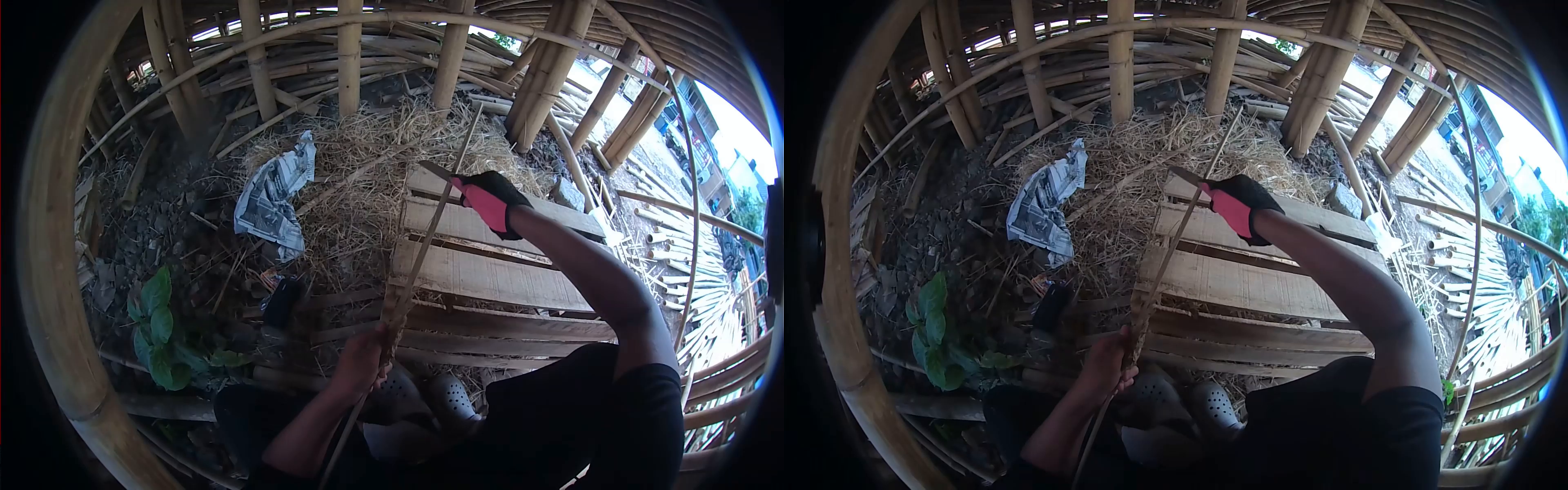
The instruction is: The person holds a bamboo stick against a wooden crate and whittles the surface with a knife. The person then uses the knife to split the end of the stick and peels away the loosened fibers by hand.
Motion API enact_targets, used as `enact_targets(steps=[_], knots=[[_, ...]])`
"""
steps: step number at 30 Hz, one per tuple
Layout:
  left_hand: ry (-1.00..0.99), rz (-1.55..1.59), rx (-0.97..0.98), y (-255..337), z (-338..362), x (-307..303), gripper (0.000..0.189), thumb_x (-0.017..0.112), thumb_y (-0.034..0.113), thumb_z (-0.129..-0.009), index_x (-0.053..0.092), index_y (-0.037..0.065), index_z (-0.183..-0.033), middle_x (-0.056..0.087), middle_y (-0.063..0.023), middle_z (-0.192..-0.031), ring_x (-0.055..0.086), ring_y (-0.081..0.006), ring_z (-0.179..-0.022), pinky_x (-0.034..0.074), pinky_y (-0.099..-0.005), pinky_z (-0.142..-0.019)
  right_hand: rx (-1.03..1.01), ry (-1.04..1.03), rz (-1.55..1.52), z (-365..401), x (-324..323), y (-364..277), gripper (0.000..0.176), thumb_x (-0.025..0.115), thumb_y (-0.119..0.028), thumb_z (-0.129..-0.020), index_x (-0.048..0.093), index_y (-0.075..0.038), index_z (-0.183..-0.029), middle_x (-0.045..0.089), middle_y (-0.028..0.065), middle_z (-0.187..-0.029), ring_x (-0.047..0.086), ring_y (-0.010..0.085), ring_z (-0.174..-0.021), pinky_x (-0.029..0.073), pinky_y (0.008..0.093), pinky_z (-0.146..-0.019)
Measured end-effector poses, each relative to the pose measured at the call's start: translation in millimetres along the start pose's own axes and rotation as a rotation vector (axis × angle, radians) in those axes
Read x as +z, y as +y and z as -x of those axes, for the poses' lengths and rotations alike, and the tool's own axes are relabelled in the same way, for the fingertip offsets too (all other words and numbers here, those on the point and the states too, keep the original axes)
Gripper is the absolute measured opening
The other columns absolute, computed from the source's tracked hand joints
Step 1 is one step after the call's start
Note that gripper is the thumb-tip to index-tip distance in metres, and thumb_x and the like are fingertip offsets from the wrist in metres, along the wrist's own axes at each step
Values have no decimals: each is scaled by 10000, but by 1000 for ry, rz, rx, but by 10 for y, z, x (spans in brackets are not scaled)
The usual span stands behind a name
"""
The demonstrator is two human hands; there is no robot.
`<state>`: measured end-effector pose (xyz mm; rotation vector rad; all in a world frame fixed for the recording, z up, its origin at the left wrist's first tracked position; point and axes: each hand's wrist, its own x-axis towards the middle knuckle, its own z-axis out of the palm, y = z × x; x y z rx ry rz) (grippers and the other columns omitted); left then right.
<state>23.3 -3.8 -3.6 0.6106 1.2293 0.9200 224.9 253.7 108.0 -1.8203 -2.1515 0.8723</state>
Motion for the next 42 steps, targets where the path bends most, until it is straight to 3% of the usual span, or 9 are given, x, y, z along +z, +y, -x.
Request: enact_targets(steps=[6,7,10,14,18,22,28,34,42], knots=[[-45,109,-17,31,19,-27,450,422,473,-1019,518,58,-873,443,-12,-564,405,-79,-399,318,-236,-349,-342,-306,64,539,333,-185,412,532,-416,-934,685,-35,-907,671,60,-796,586,123,-712,460,291,-690],[-34,89,-29,41,14,-12,448,428,491,-1011,497,82,-841,406,2,-524,389,-75,-384,310,-232,-348,-64,-373,67,389,237,-204,417,533,-420,-923,681,-32,-891,667,62,-783,578,121,-696,451,301,-656],[-7,62,-35,108,49,37,455,427,513,-1004,475,106,-806,372,15,-488,371,-69,-369,301,-224,-348,-39,-76,178,306,-43,-277,374,530,-374,-917,682,-33,-890,680,72,-827,604,152,-727,462,314,-683],[-9,40,-1,227,160,75,475,405,515,-1009,475,94,-802,369,21,-490,355,-66,-358,279,-216,-346,-226,-309,62,609,363,-177,393,524,-391,-926,692,-36,-941,697,80,-860,642,191,-830,469,292,-817],[-83,177,-23,100,40,26,486,403,512,-1011,474,79,-804,347,34,-486,323,-65,-343,249,-217,-344,-17,-479,-104,536,151,-271,713,412,-692,-924,667,-36,-808,538,9,-658,432,94,-549,394,282,-547],[-89,182,-24,122,62,23,483,398,504,-1015,476,68,-823,326,42,-488,296,-61,-337,235,-227,-345,-62,-265,-216,519,83,-239,736,395,-728,-908,666,-48,-828,479,-22,-607,390,62,-521,312,247,-475],[-117,171,-16,70,22,-34,425,405,454,-1026,482,75,-851,373,20,-524,340,-69,-368,288,-236,-366,-29,-347,-67,396,-12,-73,677,440,-689,-912,681,-57,-895,617,41,-759,511,87,-684,436,261,-642],[-97,140,-4,120,50,10,433,411,464,-1021,490,71,-859,384,14,-520,353,-72,-367,303,-235,-368,-391,-102,356,770,240,-201,567,299,-526,-1004,675,-120,-1128,683,162,-999,651,357,-923,488,450,-820],[-44,85,20,50,-12,-4,488,405,511,-1009,493,58,-848,364,21,-483,340,-67,-333,282,-219,-344,-610,-111,512,738,381,-83,537,375,-526,-975,676,-93,-1077,685,151,-1032,645,353,-993,500,430,-879]])
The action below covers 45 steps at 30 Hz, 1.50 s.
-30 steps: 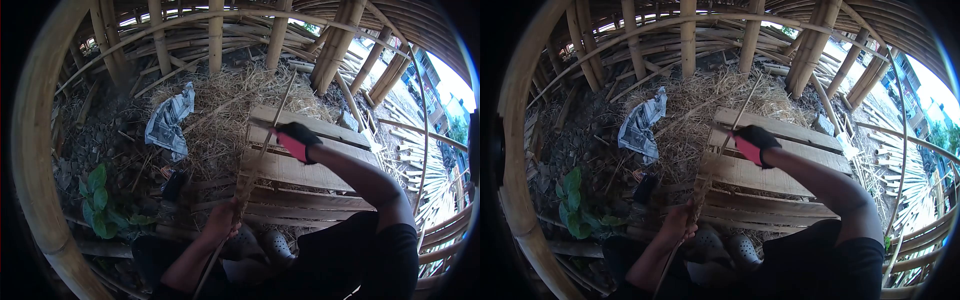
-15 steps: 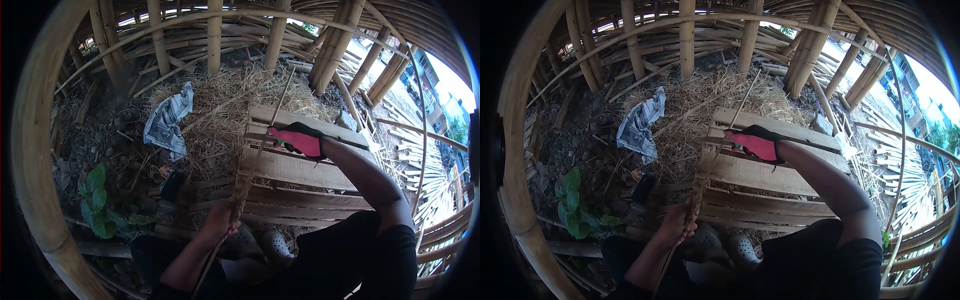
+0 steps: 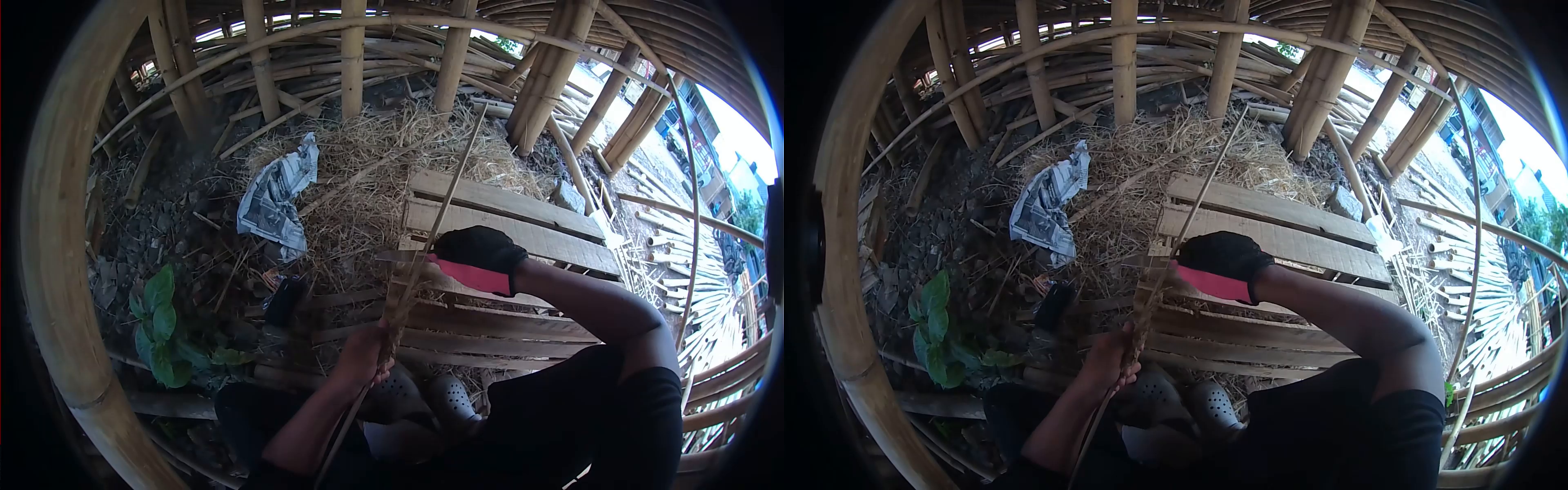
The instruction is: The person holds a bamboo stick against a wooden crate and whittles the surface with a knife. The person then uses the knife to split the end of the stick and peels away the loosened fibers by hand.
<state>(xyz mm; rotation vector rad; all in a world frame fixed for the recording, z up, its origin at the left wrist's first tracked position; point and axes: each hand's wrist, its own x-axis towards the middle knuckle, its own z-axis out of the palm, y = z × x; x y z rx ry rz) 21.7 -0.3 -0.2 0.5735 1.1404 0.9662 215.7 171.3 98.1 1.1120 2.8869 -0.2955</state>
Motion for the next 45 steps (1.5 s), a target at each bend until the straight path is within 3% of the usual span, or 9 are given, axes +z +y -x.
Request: enact_targets(steps=[7,17,19,20,21,26,30,35,45], knots=[[-31,1,-19,-34,-28,-50,441,412,450,-1025,515,61,-846,491,-43,-559,444,-99,-380,341,-242,-347,200,-147,17,17,-236,-249,703,341,-692,-911,698,-102,-1049,689,148,-1025,642,345,-1012,486,412,-896],[84,-289,113,-75,-35,-15,530,378,497,-1023,574,45,-826,499,-12,-548,475,-86,-392,375,-243,-351,395,-189,-127,-65,-187,-426,670,273,-657,-951,714,-162,-1045,700,117,-851,674,309,-840,505,413,-792],[80,-294,131,-46,-10,11,533,377,497,-1023,575,42,-829,498,-10,-549,482,-84,-401,376,-244,-350,353,-298,-131,3,-254,-598,691,268,-663,-950,724,-144,-965,694,120,-805,675,313,-822,505,421,-773],[74,-298,148,-33,-4,19,535,375,498,-1023,576,40,-833,497,-8,-550,489,-83,-411,376,-245,-349,175,15,16,12,197,-427,739,267,-674,-946,713,-100,-812,681,116,-733,682,294,-797,508,414,-756],[75,-296,146,-29,-8,15,535,375,498,-1023,576,40,-833,497,-8,-550,489,-83,-411,376,-245,-349,174,12,16,5,139,-465,739,267,-674,-946,713,-100,-812,681,116,-733,682,294,-797,508,414,-756],[85,-275,123,-40,-17,15,529,374,490,-1025,578,43,-831,486,-2,-547,485,-79,-412,376,-239,-347,372,-288,-229,-43,-212,-641,752,273,-657,-955,674,-79,-687,658,97,-680,676,224,-712,519,381,-702],[88,-271,126,-42,-16,17,525,371,483,-1028,580,45,-828,482,-3,-545,480,-79,-405,377,-238,-342,435,-436,-419,-95,-224,-577,685,335,-644,-954,657,-64,-780,615,73,-630,639,176,-630,512,346,-633],[70,-286,140,-76,-44,-17,529,363,472,-1032,583,39,-822,479,-6,-540,482,-81,-400,388,-245,-344,375,-430,-726,-191,109,-295,628,368,-548,-978,594,-53,-663,593,68,-614,598,159,-590,469,329,-551],[113,-359,186,-26,19,37,484,386,445,-1032,568,27,-872,489,-6,-580,513,-78,-452,410,-242,-369,370,-491,-806,-231,17,-296,465,402,-451,-953,631,-59,-849,607,59,-654,568,142,-593,465,328,-556]])
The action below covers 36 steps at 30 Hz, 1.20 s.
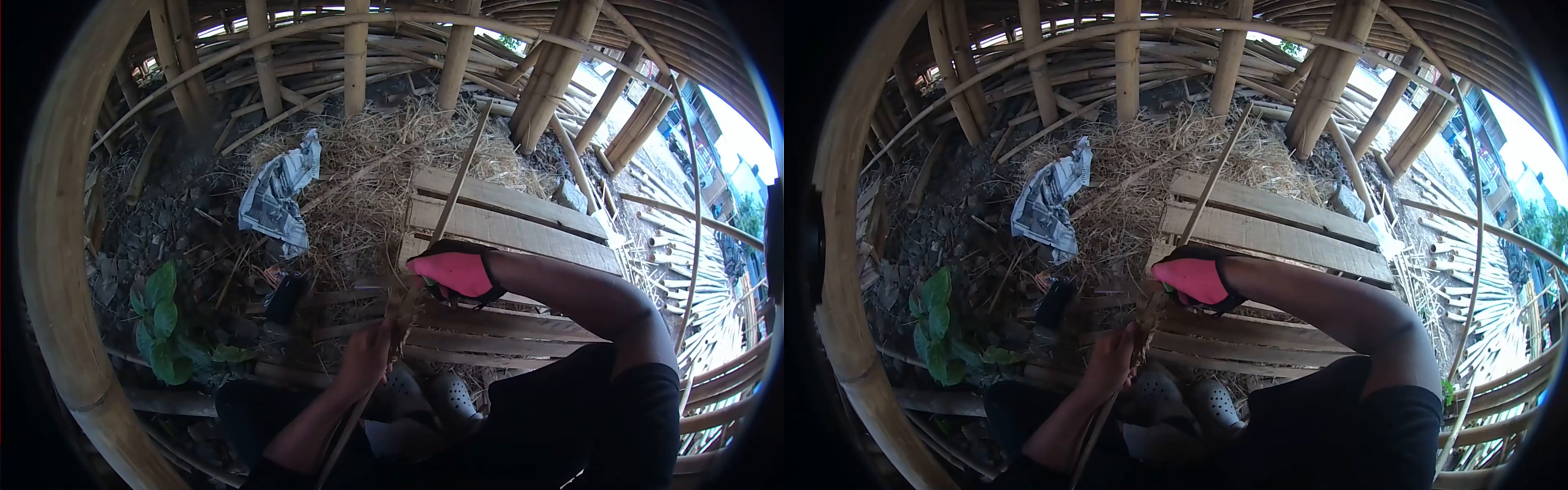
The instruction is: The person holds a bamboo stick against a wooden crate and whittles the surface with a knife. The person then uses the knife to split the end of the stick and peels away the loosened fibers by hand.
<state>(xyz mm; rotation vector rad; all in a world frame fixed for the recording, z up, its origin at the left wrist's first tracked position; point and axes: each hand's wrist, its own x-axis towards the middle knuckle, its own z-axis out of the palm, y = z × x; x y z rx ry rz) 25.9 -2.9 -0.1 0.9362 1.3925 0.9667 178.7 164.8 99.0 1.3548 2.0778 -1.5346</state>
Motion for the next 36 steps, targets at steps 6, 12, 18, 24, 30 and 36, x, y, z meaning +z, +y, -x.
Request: enact_targets(steps=[6,12,18,24,30,36], knots=[[-9,43,-42,-15,-2,-17,480,394,451,-1029,567,34,-868,474,9,-582,502,-75,-451,406,-241,-372,-51,281,424,94,-39,-86,532,344,-512,-1003,661,-84,-990,598,80,-623,624,224,-595,472,367,-544],[-21,112,-35,-43,-35,6,488,400,473,-1024,556,55,-827,504,-27,-516,464,-88,-356,347,-236,-329,-408,664,949,153,112,225,576,251,-530,-1010,559,-113,-1262,665,122,-700,653,348,-648,513,479,-691],[-116,274,-116,-129,-77,-38,497,394,481,-1023,585,55,-854,475,12,-560,468,-60,-419,360,-225,-339,-143,417,698,327,383,-9,676,258,-572,-987,683,-48,-1030,678,183,-807,659,381,-778,511,461,-756],[-82,218,-51,-38,-20,2,502,376,469,-1032,595,57,-846,478,16,-554,458,-54,-407,344,-222,-340,5,371,602,435,403,-230,782,299,-710,-923,698,-39,-875,679,180,-802,659,360,-775,503,430,-793],[-44,121,19,-90,71,39,523,363,439,-1042,564,62,-740,455,14,-512,442,-62,-392,333,-238,-340,295,95,257,492,344,-252,670,345,-667,-935,677,-93,-1032,640,108,-699,661,253,-718,527,342,-735],[-92,76,-16,8,224,46,528,356,412,-1048,534,65,-692,443,4,-486,449,-100,-385,344,-277,-360,196,-17,-77,584,430,-101,696,325,-688,-947,497,-136,-1335,615,32,-795,536,111,-717,465,262,-779]])
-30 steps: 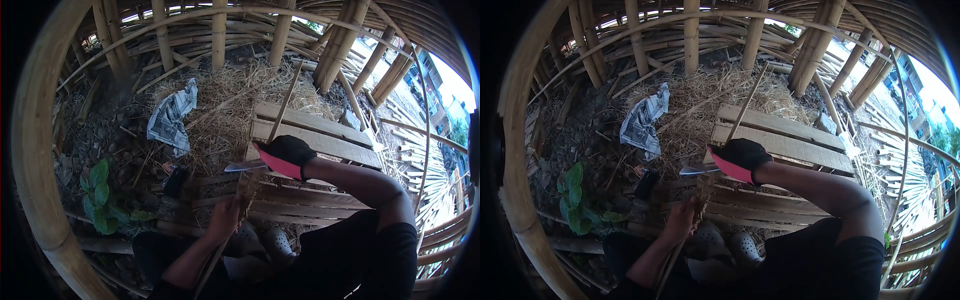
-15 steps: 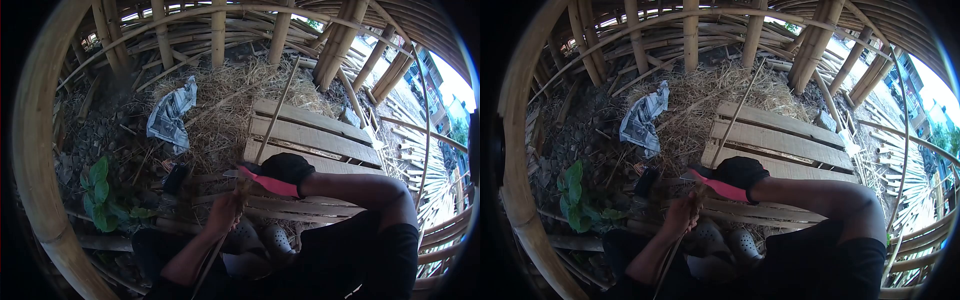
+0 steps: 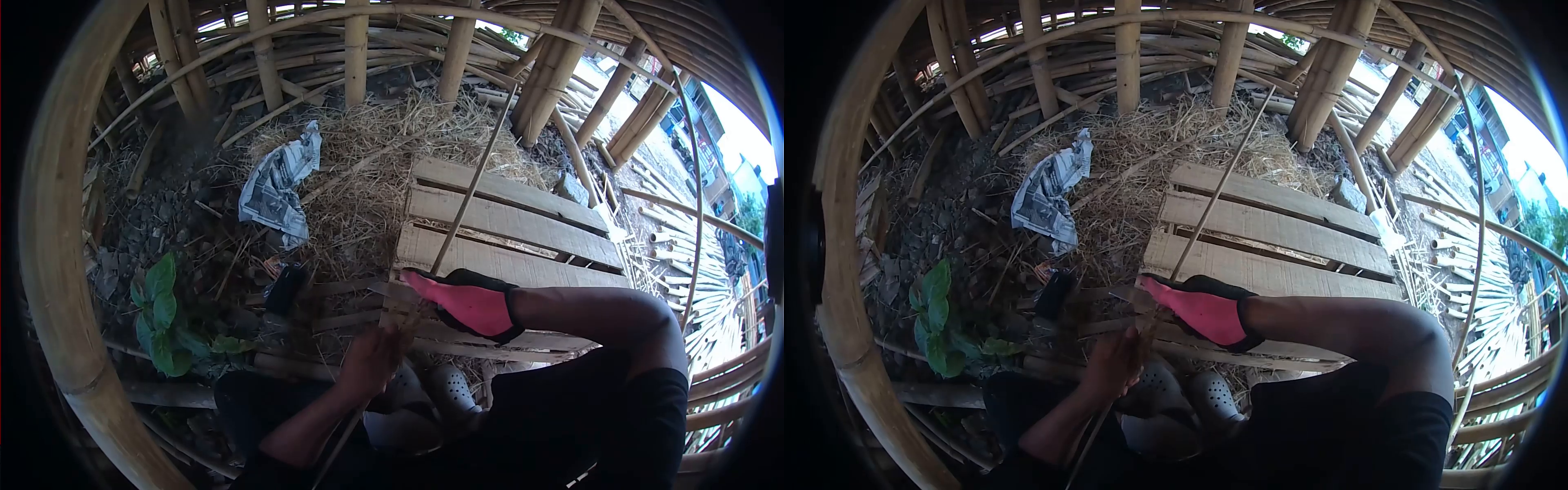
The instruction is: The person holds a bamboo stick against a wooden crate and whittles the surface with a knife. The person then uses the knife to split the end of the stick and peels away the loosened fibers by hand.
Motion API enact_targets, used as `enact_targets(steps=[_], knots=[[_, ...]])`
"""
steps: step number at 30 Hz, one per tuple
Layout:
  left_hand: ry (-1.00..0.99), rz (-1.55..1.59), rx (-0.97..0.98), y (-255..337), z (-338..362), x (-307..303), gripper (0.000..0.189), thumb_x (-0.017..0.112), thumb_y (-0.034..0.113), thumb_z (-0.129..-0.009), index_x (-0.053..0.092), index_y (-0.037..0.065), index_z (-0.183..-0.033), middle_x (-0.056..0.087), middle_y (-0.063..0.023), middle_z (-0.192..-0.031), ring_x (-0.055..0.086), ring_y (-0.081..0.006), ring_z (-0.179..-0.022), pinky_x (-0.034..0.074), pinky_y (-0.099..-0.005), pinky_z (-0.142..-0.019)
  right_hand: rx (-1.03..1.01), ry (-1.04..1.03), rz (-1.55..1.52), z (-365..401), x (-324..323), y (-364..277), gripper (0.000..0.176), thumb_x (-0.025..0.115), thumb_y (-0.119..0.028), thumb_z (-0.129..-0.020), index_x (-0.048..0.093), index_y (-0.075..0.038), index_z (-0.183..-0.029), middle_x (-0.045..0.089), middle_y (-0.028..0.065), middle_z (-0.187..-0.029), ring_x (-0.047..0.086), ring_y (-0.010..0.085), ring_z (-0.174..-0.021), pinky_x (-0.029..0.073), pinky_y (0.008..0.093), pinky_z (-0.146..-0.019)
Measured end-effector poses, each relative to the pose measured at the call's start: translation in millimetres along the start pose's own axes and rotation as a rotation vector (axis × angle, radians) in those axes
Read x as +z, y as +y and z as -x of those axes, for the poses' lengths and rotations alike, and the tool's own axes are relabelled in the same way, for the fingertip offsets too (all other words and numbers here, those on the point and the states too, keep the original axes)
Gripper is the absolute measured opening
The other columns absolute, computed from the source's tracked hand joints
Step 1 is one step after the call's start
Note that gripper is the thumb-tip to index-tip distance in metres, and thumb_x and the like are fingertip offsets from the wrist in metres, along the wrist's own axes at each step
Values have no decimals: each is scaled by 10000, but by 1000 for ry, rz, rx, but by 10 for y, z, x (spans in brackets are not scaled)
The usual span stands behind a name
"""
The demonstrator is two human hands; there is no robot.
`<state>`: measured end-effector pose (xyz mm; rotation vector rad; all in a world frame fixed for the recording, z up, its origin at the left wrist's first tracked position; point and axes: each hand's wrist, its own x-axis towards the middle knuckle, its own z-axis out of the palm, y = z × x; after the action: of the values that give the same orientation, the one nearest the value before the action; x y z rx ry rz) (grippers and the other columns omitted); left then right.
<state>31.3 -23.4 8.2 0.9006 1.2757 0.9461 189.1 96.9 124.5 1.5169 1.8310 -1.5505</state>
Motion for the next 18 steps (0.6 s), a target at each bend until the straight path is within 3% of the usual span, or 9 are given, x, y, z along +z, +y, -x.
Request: enact_targets(steps=[1,3,4,6,7,9,12,16,18], knots=[[-1,-31,29,36,39,10,527,357,416,-1047,541,59,-705,450,-4,-493,460,-106,-395,353,-290,-374,1,-1,-4,-73,23,140,696,325,-688,-947,497,-136,-1335,615,32,-795,536,111,-717,465,262,-779],[-4,-64,57,30,66,34,527,357,420,-1046,547,53,-719,457,-12,-501,472,-113,-405,362,-302,-388,-407,59,12,-217,118,398,684,331,-647,-970,484,-99,-1349,565,19,-742,496,77,-675,439,258,-691],[-9,-56,23,-8,83,52,527,354,418,-1047,555,46,-732,464,-18,-507,483,-119,-417,369,-308,-403,-405,60,8,-190,113,419,684,331,-647,-970,484,-99,-1349,565,19,-742,496,77,-675,439,258,-691],[-17,-51,-13,-54,104,92,528,350,416,-1048,563,39,-745,471,-24,-514,493,-125,-428,375,-314,-417,-274,-105,-336,-78,103,416,684,389,-695,-928,623,-78,-1106,475,-14,-602,430,64,-529,385,243,-542],[-10,-58,8,-65,111,115,524,352,413,-1049,571,38,-756,474,-25,-515,497,-126,-433,379,-313,-423,-274,-104,-341,-68,105,439,684,389,-695,-928,623,-78,-1106,475,-14,-602,430,64,-529,385,243,-542],[-6,-71,26,-146,105,144,519,354,409,-1049,578,36,-767,478,-26,-517,500,-128,-439,382,-312,-430,-89,-205,-513,-46,118,504,634,425,-752,-868,526,-127,-861,437,-29,-550,408,71,-473,351,242,-480],[-17,-138,195,-262,66,164,503,367,407,-1049,578,37,-781,489,-21,-523,504,-120,-443,382,-300,-439,192,-361,-764,-23,155,630,704,479,-837,-777,380,-200,-493,380,-51,-471,374,80,-390,299,241,-387],[-82,-133,-20,-62,166,229,461,383,397,-1046,576,55,-805,492,-10,-511,484,-103,-401,362,-279,-393,249,-479,-943,-226,260,955,712,470,-863,-752,353,-212,-488,354,-64,-469,362,74,-392,282,245,-380],[-95,-148,-77,-82,165,250,450,383,395,-1046,575,61,-814,491,-7,-505,474,-98,-385,353,-271,-375,285,-675,-1128,-183,252,984,715,457,-871,-749,332,-216,-491,329,-74,-467,347,79,-385,274,248,-380]])
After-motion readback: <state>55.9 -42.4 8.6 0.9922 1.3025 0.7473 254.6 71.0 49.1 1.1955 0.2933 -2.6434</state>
